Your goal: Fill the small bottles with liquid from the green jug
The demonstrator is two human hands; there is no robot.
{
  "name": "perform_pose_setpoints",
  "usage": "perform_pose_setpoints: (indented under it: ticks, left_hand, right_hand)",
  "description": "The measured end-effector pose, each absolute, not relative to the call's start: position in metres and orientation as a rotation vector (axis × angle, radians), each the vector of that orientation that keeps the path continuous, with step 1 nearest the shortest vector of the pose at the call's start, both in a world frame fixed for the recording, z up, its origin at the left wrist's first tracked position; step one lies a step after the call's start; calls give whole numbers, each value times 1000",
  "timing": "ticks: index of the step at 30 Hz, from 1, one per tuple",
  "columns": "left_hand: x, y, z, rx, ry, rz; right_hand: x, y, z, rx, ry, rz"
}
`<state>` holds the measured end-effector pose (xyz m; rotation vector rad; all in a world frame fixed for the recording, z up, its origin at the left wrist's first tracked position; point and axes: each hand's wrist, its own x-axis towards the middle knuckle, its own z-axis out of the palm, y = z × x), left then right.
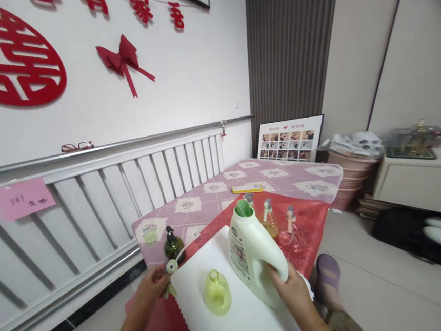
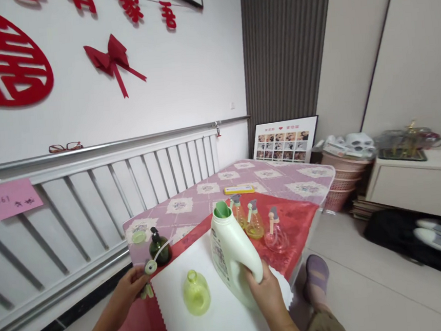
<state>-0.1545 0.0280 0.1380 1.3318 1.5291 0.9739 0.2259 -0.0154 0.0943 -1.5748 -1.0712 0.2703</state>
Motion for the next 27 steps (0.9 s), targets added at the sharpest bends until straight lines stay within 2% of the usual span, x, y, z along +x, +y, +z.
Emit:
perform_pose_setpoints:
  ticks: [4, 8, 13, 27]
  left_hand:
    - [-169, 25, 174, 1503, 1526, 975]
    - [-177, 21, 219, 2036, 1785, 773]
    - [-173, 21, 265, 2289, 1924, 591]
    - [-115, 24, 291, 2710, 1852, 206]
  right_hand:
    - [225, -16, 95, -1563, -1078, 287]
    - [224, -18, 95, -1564, -1085, 307]
    - [224, -19, 97, -1557, -1100, 321]
    - [221, -23, 104, -1525, -1104, 321]
